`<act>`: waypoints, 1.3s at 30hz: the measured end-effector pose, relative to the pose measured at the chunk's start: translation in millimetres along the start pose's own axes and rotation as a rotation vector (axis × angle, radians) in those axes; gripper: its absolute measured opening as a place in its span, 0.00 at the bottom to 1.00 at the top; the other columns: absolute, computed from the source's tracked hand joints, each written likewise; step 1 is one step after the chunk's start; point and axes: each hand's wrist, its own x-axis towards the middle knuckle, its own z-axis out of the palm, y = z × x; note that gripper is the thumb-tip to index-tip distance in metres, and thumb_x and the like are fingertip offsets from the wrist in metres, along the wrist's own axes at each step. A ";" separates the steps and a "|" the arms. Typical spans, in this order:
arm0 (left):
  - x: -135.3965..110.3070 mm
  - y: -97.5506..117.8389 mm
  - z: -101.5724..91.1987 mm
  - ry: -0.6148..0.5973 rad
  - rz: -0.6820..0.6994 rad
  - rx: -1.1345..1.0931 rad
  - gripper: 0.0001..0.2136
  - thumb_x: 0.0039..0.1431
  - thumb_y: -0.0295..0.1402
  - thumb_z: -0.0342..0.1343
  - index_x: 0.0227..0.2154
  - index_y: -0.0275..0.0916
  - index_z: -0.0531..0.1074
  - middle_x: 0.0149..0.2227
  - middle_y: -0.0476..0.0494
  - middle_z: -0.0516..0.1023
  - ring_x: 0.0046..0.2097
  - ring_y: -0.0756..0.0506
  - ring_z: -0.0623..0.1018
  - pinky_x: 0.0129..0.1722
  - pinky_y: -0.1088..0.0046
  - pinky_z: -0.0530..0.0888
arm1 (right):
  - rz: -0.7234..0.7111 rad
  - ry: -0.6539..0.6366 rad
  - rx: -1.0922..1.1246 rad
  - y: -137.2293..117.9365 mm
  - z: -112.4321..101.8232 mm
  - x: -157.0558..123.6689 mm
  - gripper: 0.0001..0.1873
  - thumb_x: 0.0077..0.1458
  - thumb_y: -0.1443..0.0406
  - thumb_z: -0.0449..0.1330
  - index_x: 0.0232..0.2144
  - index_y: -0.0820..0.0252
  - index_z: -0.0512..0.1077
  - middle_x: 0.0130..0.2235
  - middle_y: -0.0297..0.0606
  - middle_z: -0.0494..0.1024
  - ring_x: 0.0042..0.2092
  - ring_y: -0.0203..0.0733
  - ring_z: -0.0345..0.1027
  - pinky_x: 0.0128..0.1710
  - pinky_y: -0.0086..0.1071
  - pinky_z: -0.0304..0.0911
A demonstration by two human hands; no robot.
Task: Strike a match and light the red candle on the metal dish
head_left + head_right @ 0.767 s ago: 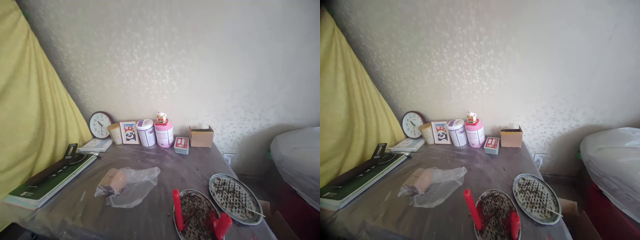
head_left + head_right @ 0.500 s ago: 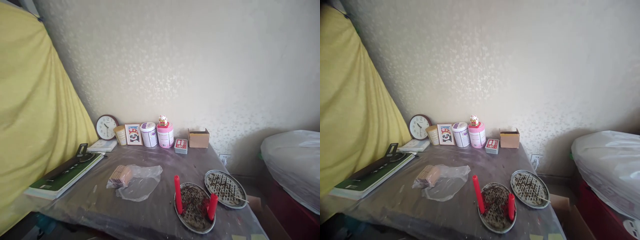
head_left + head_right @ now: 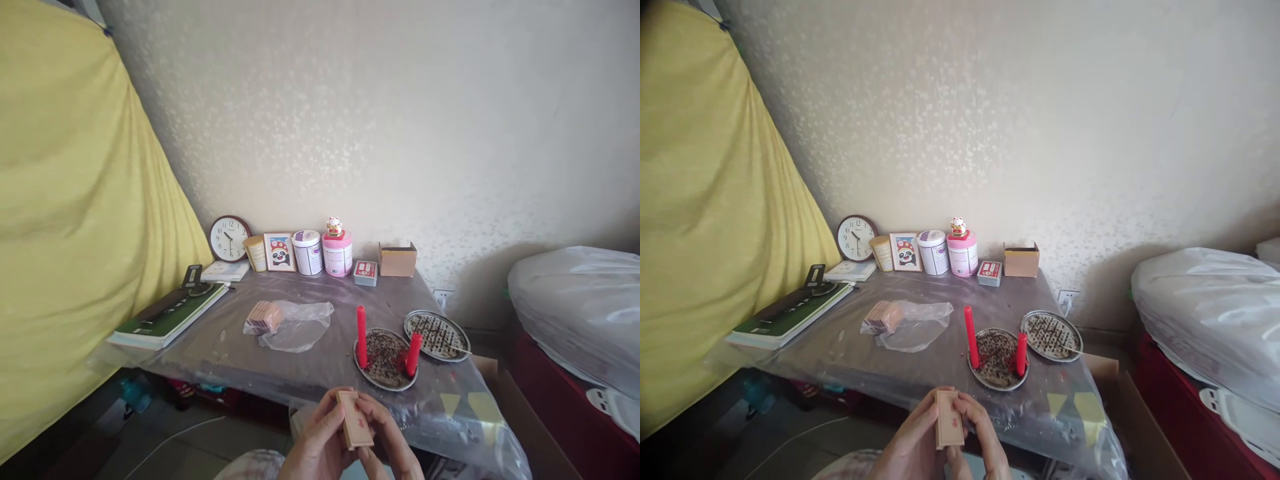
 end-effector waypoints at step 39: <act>-12.2 1.4 13.9 -0.043 -0.189 0.078 0.18 0.58 0.29 0.55 0.52 0.40 0.71 0.39 0.39 0.80 0.40 0.42 0.78 0.34 0.67 0.71 | 0.470 -0.071 0.510 -46.1 -25.4 26.0 0.16 0.46 0.53 0.69 0.27 0.58 0.72 0.22 0.26 0.71 0.21 0.28 0.61 0.23 0.24 0.62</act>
